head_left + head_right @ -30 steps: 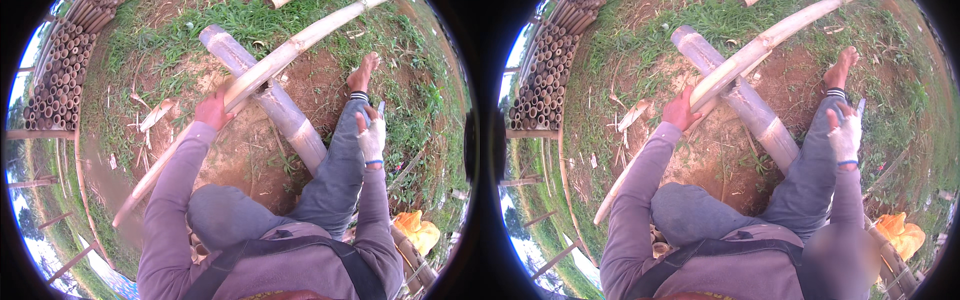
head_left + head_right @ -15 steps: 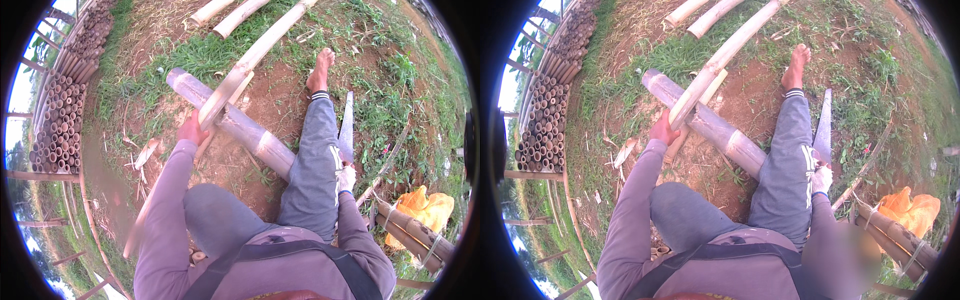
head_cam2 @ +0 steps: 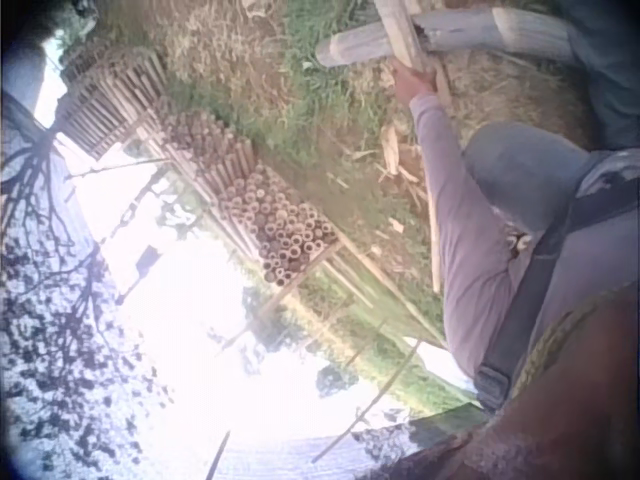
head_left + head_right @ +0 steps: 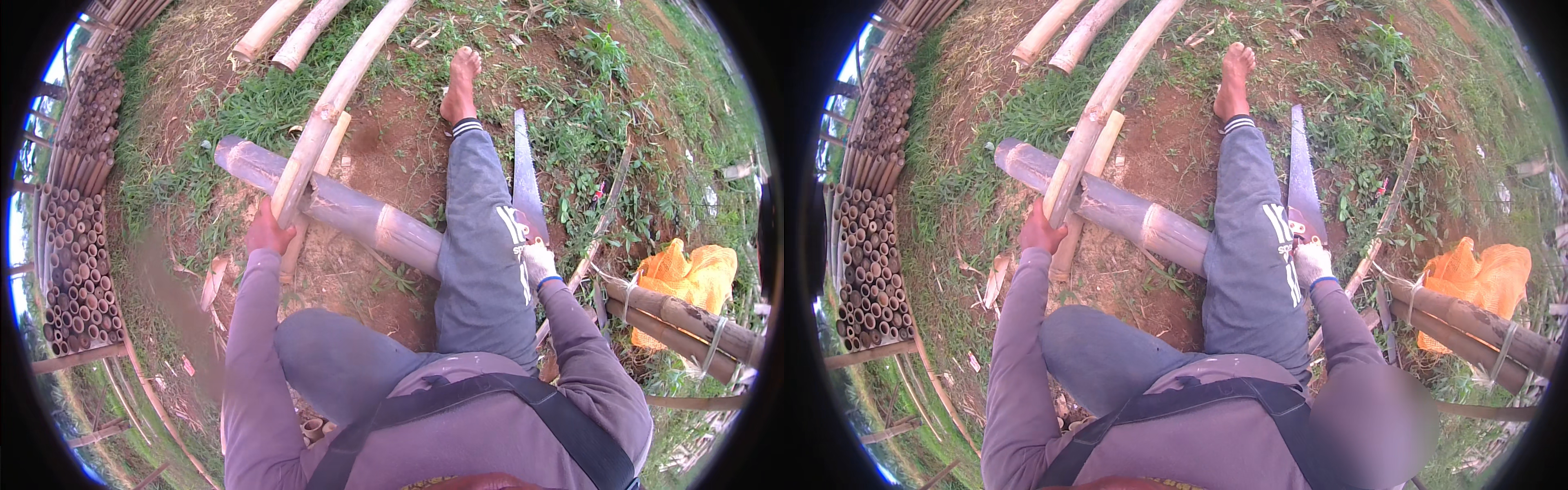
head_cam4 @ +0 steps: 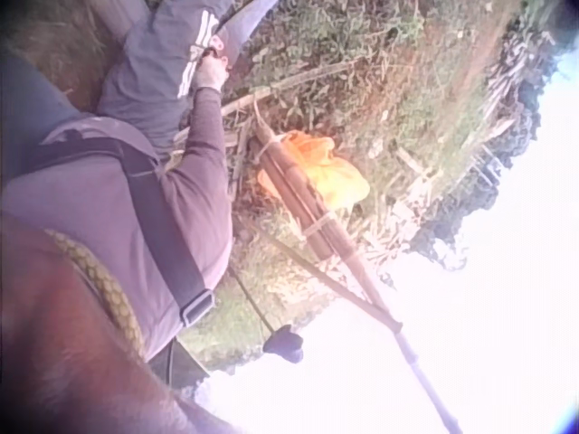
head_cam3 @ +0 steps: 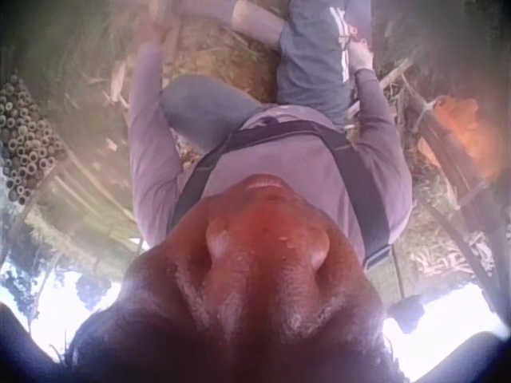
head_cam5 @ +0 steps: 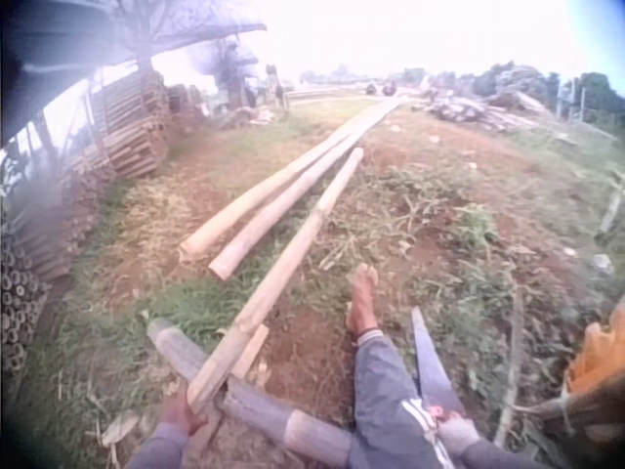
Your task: The person uses a hand saw to cut bamboo poles into shorter sections. They position each pole on a makeshift sawhorse, saw through it, and then move the cut pieces aside to a pile on the ground.
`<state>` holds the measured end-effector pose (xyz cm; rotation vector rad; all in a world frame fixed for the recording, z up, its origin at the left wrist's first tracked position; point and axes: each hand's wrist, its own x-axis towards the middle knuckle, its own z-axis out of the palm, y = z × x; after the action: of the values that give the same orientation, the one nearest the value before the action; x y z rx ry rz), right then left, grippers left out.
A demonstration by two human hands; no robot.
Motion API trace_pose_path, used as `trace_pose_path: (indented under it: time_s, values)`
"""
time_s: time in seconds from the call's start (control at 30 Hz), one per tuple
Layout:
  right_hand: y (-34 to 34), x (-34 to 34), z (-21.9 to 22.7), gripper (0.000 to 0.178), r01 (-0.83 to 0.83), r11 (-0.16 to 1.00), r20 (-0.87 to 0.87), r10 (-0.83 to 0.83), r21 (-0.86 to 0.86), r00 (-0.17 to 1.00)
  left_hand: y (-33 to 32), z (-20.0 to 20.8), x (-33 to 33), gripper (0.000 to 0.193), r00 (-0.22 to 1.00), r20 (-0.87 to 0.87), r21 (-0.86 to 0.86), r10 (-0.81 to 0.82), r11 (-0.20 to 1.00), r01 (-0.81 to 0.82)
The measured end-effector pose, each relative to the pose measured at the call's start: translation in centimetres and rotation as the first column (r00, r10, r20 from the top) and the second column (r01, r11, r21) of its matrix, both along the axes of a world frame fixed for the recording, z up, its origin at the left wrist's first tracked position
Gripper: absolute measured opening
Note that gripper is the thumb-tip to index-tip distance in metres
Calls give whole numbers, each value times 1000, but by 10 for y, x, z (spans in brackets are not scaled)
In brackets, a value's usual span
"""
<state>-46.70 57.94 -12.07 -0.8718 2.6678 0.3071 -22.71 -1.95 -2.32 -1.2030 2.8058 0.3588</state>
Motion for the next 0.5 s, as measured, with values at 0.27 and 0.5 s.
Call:
trace_pose_path:
  time_s: [0.27, 0.5]
  values:
    - [-8, -21, 41, 19, 185, 644, -120, -399, -742, 909, 1, 9, -3, 87, 996, 85, -31, 34, 999, -31]
    - [-140, 5, 176, 19, 103, 234, 93, -55, -967, 994, 2, 8, -9, 87, 994, 102, 21, 29, 999, -32]
